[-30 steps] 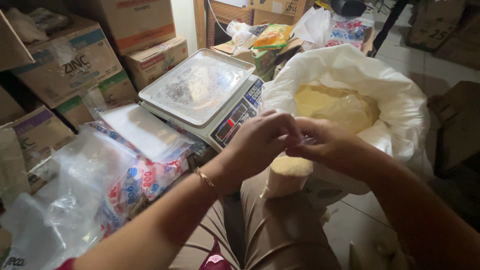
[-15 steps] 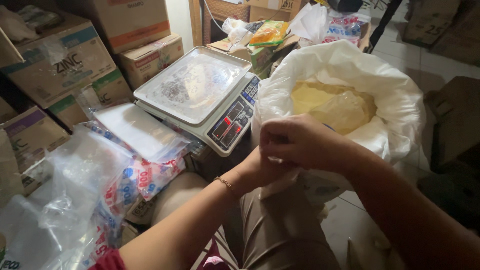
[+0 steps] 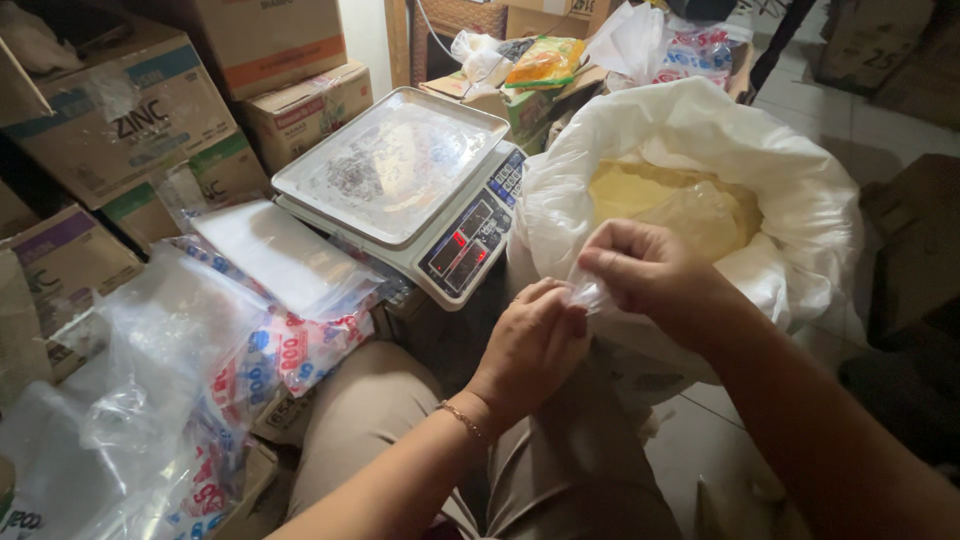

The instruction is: The person scoops a yellow powder from a large sack into small plastic bags, weighs each bag on a digital scale, and ties the bags shut. The process repeats for multiple bags, with finished bags placed on the floor beside the person.

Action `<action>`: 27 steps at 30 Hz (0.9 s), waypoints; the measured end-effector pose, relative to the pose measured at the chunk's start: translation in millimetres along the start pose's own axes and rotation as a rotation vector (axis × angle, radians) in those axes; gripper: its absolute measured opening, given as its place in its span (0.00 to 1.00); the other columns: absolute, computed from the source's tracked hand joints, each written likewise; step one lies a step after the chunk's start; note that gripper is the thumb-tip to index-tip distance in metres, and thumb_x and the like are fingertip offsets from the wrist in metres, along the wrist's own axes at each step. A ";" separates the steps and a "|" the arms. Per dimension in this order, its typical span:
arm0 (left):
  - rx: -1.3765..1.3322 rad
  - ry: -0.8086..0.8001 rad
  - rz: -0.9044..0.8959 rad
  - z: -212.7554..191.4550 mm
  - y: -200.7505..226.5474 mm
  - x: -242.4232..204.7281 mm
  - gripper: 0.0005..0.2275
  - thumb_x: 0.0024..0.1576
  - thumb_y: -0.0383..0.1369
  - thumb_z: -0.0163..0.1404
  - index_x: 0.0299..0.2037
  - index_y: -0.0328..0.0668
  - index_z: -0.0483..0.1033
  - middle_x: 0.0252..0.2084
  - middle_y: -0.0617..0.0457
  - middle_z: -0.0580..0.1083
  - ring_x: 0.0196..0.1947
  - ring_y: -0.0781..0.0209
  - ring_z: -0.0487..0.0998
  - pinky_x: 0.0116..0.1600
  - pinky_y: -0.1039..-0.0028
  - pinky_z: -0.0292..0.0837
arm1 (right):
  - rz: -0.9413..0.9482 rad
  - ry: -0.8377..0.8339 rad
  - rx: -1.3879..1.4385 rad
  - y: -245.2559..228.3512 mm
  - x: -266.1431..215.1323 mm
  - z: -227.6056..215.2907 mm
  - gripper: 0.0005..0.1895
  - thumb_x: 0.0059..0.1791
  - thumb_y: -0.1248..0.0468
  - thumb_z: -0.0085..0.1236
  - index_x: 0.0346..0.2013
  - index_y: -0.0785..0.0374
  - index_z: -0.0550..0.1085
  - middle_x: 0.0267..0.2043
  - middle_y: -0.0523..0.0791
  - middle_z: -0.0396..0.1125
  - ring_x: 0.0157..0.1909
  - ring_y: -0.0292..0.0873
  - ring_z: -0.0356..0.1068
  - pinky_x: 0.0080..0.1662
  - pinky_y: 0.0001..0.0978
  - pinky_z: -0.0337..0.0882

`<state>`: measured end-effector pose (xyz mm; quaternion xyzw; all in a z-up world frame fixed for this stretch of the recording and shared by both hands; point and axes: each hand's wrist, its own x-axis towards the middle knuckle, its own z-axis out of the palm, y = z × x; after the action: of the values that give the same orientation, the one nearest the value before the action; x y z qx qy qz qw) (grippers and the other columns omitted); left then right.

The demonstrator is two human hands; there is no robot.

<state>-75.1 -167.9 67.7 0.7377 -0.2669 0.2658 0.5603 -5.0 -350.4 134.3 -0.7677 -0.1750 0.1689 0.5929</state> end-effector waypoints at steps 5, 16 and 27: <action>-0.472 0.055 -0.404 0.2 5.7 0.3 0.08 0.64 0.30 0.47 0.36 0.35 0.77 0.32 0.53 0.76 0.33 0.69 0.75 0.39 0.76 0.73 | -0.112 -0.094 0.089 7.0 -8.9 2.3 0.23 0.50 0.58 0.56 0.58 0.61 0.68 0.46 0.42 0.68 0.46 0.33 0.68 0.50 0.26 0.70; -0.443 -0.166 -0.381 -45.3 10.0 34.0 0.08 0.65 0.30 0.47 0.41 0.36 0.79 0.32 0.55 0.77 0.33 0.69 0.75 0.41 0.75 0.73 | -0.088 -0.369 0.304 37.4 19.1 57.8 0.31 0.45 0.61 0.62 0.60 0.67 0.66 0.54 0.47 0.69 0.55 0.38 0.69 0.54 0.32 0.72; -0.008 -0.037 -0.367 -90.1 22.2 13.0 0.08 0.62 0.30 0.46 0.33 0.37 0.76 0.29 0.51 0.78 0.30 0.67 0.78 0.39 0.74 0.75 | -0.729 0.023 -0.451 45.0 62.3 114.5 0.08 0.43 0.65 0.61 0.36 0.64 0.75 0.41 0.48 0.72 0.44 0.48 0.74 0.47 0.38 0.74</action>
<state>-89.5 -87.0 112.7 0.7765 -0.1393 0.1445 0.5973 -0.4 -234.3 59.9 -0.7680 -0.4606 -0.1028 0.4330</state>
